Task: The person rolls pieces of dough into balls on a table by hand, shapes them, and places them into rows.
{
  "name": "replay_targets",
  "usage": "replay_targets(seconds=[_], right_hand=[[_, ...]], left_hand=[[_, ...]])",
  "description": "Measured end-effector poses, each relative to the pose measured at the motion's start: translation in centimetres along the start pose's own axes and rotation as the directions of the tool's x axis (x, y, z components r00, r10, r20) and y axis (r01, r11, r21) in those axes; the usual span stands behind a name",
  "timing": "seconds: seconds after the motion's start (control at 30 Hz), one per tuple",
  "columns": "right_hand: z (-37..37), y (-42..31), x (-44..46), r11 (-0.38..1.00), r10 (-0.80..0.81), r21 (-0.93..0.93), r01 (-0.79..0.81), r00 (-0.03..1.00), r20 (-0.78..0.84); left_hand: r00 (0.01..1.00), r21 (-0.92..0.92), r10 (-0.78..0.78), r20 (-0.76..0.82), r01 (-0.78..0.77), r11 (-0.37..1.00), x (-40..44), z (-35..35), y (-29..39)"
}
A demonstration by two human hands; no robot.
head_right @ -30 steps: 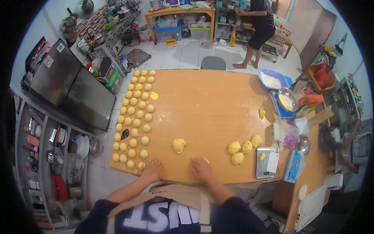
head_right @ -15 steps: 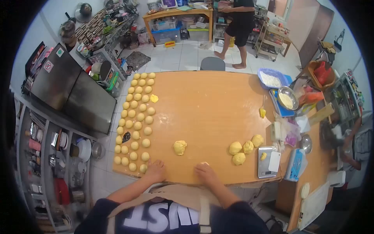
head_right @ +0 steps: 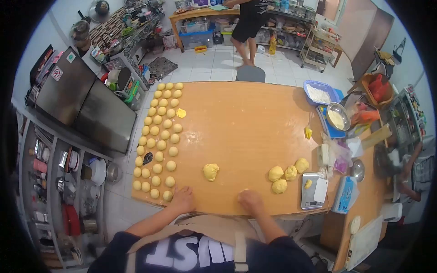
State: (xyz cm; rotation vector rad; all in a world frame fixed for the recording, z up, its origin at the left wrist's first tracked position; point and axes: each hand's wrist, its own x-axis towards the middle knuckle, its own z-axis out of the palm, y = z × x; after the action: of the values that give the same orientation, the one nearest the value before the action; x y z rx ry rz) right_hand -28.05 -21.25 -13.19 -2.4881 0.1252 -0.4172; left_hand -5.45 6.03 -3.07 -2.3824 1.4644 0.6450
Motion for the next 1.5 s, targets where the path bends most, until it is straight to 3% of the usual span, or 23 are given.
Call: replay_targets(seconds=[0.03, 0.1, 0.17, 0.27, 0.33, 0.4, 0.47, 0.5, 0.53, 0.57, 0.67, 0.73, 0.8, 0.9, 0.93, 1.0, 1.03, 1.13, 1.2, 1.3, 1.4, 1.47, 1.5], right_hand=[[-2.0, 0.1, 0.8, 0.98, 0.197, -0.05, -0.194, 0.979, 0.056], [-2.8, 0.0, 4.7, 0.896, 0.423, -0.106, -0.432, 0.901, -0.099], [-2.4, -1.9, 10.1, 0.923, 0.374, 0.016, -0.385, 0.885, -0.278], [1.3, -5.9, 10.2, 0.951, 0.294, -0.084, -0.298, 0.954, -0.055], [3.3, -4.5, 4.5, 0.989, -0.116, -0.09, 0.115, 0.993, 0.0], [1.9, -1.7, 0.9, 0.955, -0.233, 0.161, 0.25, 0.965, -0.117], [-2.2, -1.6, 1.9, 0.982, 0.186, -0.045, -0.185, 0.981, 0.044], [-3.9, -1.7, 3.3, 0.906, 0.406, -0.168, -0.389, 0.91, 0.083], [-4.1, -1.3, 5.5, 0.902, 0.412, -0.142, -0.408, 0.911, -0.008], [-3.7, -1.4, 7.6, 0.899, 0.413, -0.117, -0.423, 0.905, -0.102], [-1.1, -5.5, 11.1, 0.961, 0.163, -0.154, -0.228, 0.923, -0.348], [0.5, -6.7, 8.1, 0.988, 0.138, -0.067, -0.138, 0.99, 0.004], [0.6, -5.1, 3.5, 0.975, -0.214, -0.065, 0.21, 0.975, -0.055], [-1.7, -0.7, 0.8, 0.998, -0.029, 0.06, 0.032, 0.999, -0.04], [-2.6, -0.7, 2.1, 0.956, 0.271, 0.105, -0.273, 0.962, 0.036], [-3.9, -0.8, 7.5, 0.906, 0.422, 0.048, -0.42, 0.906, -0.039], [-2.8, -1.0, 9.0, 0.957, 0.272, -0.054, -0.286, 0.945, -0.182], [2.0, -3.9, 9.5, 0.988, 0.112, -0.099, -0.121, 0.989, -0.096], [2.1, -5.2, 5.6, 1.0, -0.027, 0.007, 0.027, 0.997, -0.072], [0.9, -0.6, -0.1, 0.987, -0.116, 0.103, 0.126, 0.989, -0.09], [-3.7, -0.9, 4.2, 0.917, 0.383, -0.113, -0.383, 0.923, -0.02], [-3.4, -2.3, 9.1, 0.934, 0.346, -0.039, -0.356, 0.926, -0.153], [-1.9, -3.4, 9.5, 0.945, 0.317, -0.041, -0.325, 0.939, -0.135]], left_hand=[[0.999, 0.007, 0.015, -0.049, -0.015, 1.0, 0.0, 0.9, 0.0], [1.0, 0.004, -0.003, 0.01, 0.003, 1.0, -0.1, -0.4, 0.5], [0.999, 0.003, -0.02, 0.044, 0.019, 1.0, -0.2, -1.2, 0.8], [0.996, 0.002, -0.028, 0.079, 0.028, 1.0, -0.4, -1.9, 1.1], [0.991, -0.007, -0.023, 0.132, 0.024, 1.0, 0.0, -2.9, 0.9], [0.995, -0.037, -0.026, 0.101, 0.03, 0.999, -0.2, -2.7, 0.5], [0.996, -0.048, -0.033, 0.083, 0.037, 0.998, -0.3, -1.6, 0.8], [0.996, -0.037, -0.041, 0.073, 0.044, 0.998, 0.0, -0.9, 0.8], [0.997, -0.023, -0.047, 0.063, 0.049, 0.999, 0.1, -0.3, 0.9], [0.997, 0.006, -0.04, 0.063, 0.04, 0.999, 0.3, -0.1, 0.9], [0.995, 0.048, -0.041, 0.087, 0.037, 0.998, 0.2, -0.4, 1.3], [0.99, 0.028, -0.058, 0.125, 0.055, 0.998, 0.1, -2.4, 1.6], [0.991, 0.021, -0.04, 0.129, 0.037, 0.999, 0.1, -2.6, 1.2], [0.991, 0.0, -0.04, 0.125, 0.04, 0.999, 0.1, -2.2, 1.2], [0.991, 0.002, -0.037, 0.128, 0.037, 0.999, -0.1, -2.0, 1.2], [0.993, 0.032, -0.052, 0.106, 0.049, 0.998, 0.6, -0.7, 1.1], [0.994, 0.044, -0.063, 0.094, 0.059, 0.997, 0.7, -0.3, 1.2], [0.987, 0.052, -0.048, 0.154, 0.04, 0.998, 0.2, -2.5, 1.5], [0.989, 0.029, -0.045, 0.138, 0.041, 0.999, 0.5, -1.7, 1.2], [0.989, 0.007, -0.051, 0.136, 0.05, 0.999, 0.5, -1.8, 1.1], [0.985, 0.036, -0.039, 0.168, 0.034, 0.999, 0.1, -2.2, 1.4], [0.985, 0.053, -0.043, 0.166, 0.034, 0.998, 0.5, -2.4, 1.6], [0.985, 0.057, -0.048, 0.163, 0.039, 0.998, 0.7, -2.2, 1.6]])
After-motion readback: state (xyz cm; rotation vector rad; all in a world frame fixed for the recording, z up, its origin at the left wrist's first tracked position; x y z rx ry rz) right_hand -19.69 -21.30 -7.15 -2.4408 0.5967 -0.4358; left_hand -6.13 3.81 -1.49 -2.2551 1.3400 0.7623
